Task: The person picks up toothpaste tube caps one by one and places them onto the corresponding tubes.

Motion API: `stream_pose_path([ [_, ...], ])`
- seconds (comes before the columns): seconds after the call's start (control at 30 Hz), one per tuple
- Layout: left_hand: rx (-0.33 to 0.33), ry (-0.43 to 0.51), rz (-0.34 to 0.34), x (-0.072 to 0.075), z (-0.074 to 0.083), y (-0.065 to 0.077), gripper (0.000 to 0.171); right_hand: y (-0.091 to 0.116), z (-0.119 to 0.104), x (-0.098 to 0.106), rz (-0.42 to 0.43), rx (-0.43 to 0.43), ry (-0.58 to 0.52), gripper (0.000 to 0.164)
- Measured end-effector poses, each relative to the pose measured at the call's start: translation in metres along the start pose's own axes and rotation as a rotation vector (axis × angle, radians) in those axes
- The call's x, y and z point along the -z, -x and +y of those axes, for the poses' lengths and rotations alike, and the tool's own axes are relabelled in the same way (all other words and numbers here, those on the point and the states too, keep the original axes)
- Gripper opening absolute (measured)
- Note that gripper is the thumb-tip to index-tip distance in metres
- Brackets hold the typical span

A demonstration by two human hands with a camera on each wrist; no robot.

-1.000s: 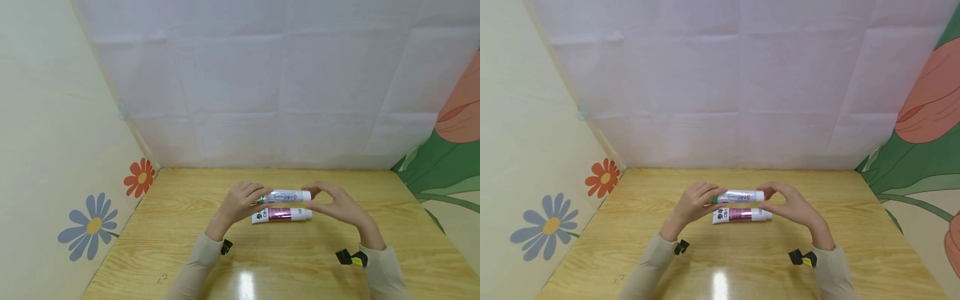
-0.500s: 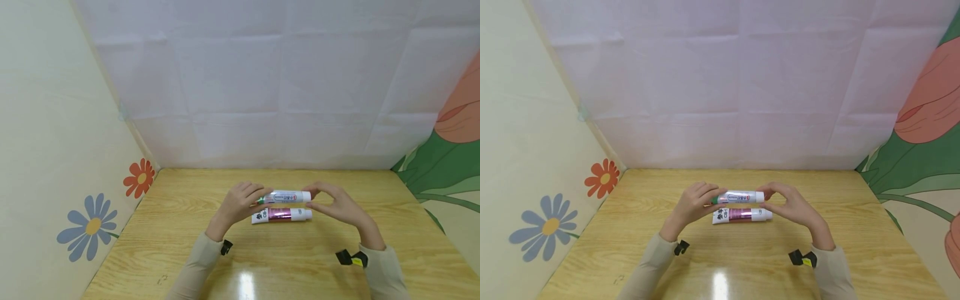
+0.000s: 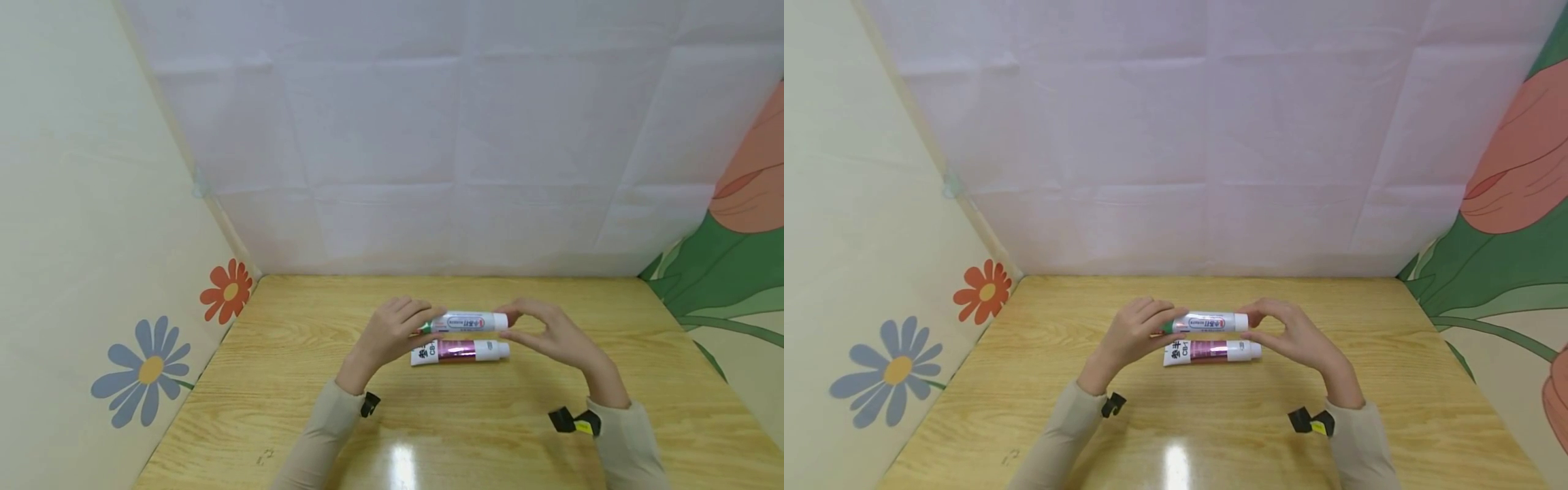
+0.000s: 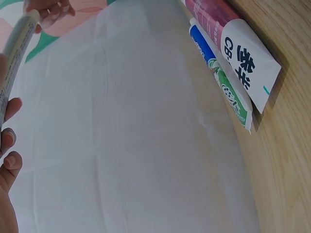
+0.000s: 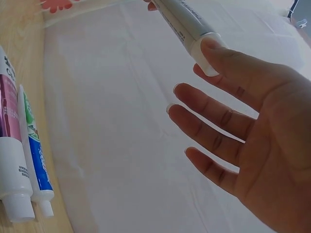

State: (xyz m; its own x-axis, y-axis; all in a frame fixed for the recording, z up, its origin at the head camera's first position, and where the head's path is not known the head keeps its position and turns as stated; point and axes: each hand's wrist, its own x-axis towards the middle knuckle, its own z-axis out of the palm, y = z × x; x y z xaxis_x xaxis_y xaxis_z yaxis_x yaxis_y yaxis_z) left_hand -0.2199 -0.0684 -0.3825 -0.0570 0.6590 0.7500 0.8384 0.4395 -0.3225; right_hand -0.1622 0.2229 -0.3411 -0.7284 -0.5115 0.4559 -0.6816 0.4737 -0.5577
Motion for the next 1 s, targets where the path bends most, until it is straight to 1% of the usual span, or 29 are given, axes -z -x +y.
stream_pose_path([
  [0.1, -0.001, -0.002, 0.000, 0.000, 0.000, 0.000, 0.044, 0.000, 0.000, 0.000, -0.001, 0.001, 0.007, 0.031],
  [0.27, 0.004, -0.004, -0.002, 0.000, 0.000, 0.001, 0.043, -0.001, -0.003, -0.001, -0.003, -0.031, 0.018, 0.031],
  [0.4, 0.019, 0.011, 0.002, 0.001, -0.001, 0.000, 0.043, -0.002, -0.005, -0.002, 0.000, -0.044, 0.019, 0.036],
  [0.5, 0.025, 0.022, 0.005, 0.002, -0.001, -0.001, 0.043, -0.002, -0.002, -0.005, 0.017, -0.012, 0.014, 0.039],
  [0.6, 0.029, 0.023, -0.004, 0.003, -0.001, -0.002, 0.044, -0.002, 0.011, -0.009, 0.043, 0.048, 0.007, 0.038],
  [0.7, 0.021, 0.019, -0.022, 0.003, 0.001, -0.001, 0.044, 0.001, 0.027, -0.014, 0.056, 0.103, 0.024, 0.038],
  [0.8, 0.005, 0.024, -0.037, 0.001, 0.003, 0.001, 0.043, 0.003, 0.035, -0.017, 0.047, 0.161, 0.078, 0.037],
  [0.87, -0.005, 0.034, -0.047, -0.001, 0.004, 0.004, 0.043, 0.005, 0.038, -0.020, 0.037, 0.185, 0.111, 0.034],
  [0.93, -0.010, 0.047, -0.065, -0.003, 0.006, 0.008, 0.044, 0.007, 0.040, -0.023, 0.023, 0.198, 0.131, 0.031],
  [1.0, -0.014, 0.056, -0.087, -0.005, 0.008, 0.011, 0.046, 0.010, 0.041, -0.025, 0.011, 0.192, 0.158, 0.028],
])
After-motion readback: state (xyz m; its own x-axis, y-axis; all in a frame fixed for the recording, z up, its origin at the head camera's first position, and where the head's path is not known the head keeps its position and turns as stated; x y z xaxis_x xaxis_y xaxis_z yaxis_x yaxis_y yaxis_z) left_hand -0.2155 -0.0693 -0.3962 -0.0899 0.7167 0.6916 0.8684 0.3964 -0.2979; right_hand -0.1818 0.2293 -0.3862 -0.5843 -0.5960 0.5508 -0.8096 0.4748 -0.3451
